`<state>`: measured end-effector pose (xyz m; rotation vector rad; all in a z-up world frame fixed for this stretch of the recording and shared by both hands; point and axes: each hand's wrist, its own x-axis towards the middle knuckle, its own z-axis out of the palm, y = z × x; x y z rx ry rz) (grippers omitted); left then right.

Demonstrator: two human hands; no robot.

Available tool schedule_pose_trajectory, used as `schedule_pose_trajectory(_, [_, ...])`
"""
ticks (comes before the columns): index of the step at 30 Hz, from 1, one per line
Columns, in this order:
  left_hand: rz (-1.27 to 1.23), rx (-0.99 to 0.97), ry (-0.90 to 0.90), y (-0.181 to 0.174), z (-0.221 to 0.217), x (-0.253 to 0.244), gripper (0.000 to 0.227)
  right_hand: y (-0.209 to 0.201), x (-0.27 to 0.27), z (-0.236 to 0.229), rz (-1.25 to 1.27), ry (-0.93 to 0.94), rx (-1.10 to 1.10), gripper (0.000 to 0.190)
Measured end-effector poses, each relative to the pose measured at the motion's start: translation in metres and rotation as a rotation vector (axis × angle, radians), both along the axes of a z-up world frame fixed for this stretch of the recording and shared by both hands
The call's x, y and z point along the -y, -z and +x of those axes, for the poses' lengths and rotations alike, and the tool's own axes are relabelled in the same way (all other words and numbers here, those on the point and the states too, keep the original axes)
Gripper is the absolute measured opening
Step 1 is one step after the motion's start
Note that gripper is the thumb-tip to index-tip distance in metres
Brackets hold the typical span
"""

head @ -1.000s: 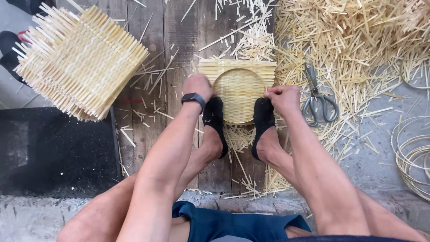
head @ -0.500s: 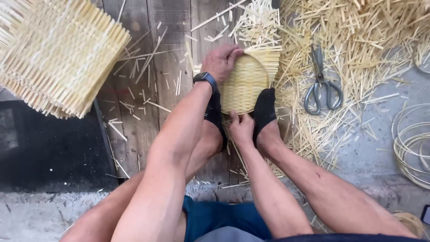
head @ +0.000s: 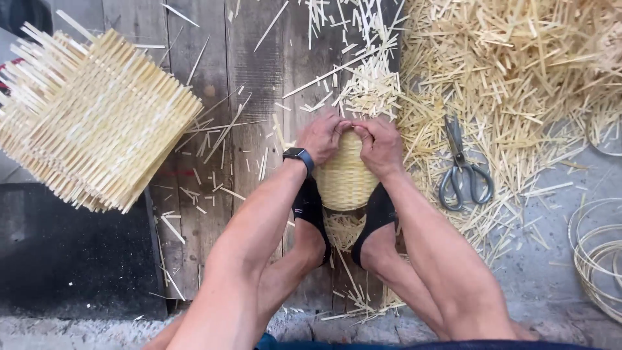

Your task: Weaving bamboo strips into a circular basket or tray using a wooden mold and scissors.

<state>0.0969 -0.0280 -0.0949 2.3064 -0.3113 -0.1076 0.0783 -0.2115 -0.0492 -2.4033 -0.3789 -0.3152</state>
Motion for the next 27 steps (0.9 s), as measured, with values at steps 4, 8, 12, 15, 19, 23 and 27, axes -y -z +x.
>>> schedule_pose_trajectory(4, [-0.192,-0.194,-0.078,0.023,0.01,0.0,0.025,0.036,0.013,0.022,0.217,0.034,-0.342,0.011])
schedule_pose_trajectory(8, [-0.338,-0.302,-0.184,0.039,-0.014,0.002,0.026,0.041,0.023,0.007,0.214,0.079,-0.661,0.018])
schedule_pose_trajectory(12, [-0.27,-0.299,-0.131,0.041,0.018,-0.008,0.034,0.067,0.037,0.027,0.274,0.009,-0.387,0.024])
schedule_pose_trajectory(15, [-0.249,-0.331,-0.104,0.032,0.014,-0.012,0.034,0.056,0.08,0.02,0.609,0.102,-0.447,0.037])
schedule_pose_trajectory(19, [-0.226,-0.492,0.0,-0.032,-0.002,-0.004,0.05,-0.074,0.193,-0.005,0.181,0.194,-0.559,0.042])
schedule_pose_trajectory(23, [-0.124,-0.145,0.053,-0.133,-0.021,0.007,0.054,-0.208,0.256,-0.052,-0.624,0.264,-0.554,0.035])
schedule_pose_trajectory(27, [0.151,0.273,0.159,-0.089,-0.089,0.015,0.037,-0.154,0.297,-0.106,-0.6,0.351,-0.623,0.038])
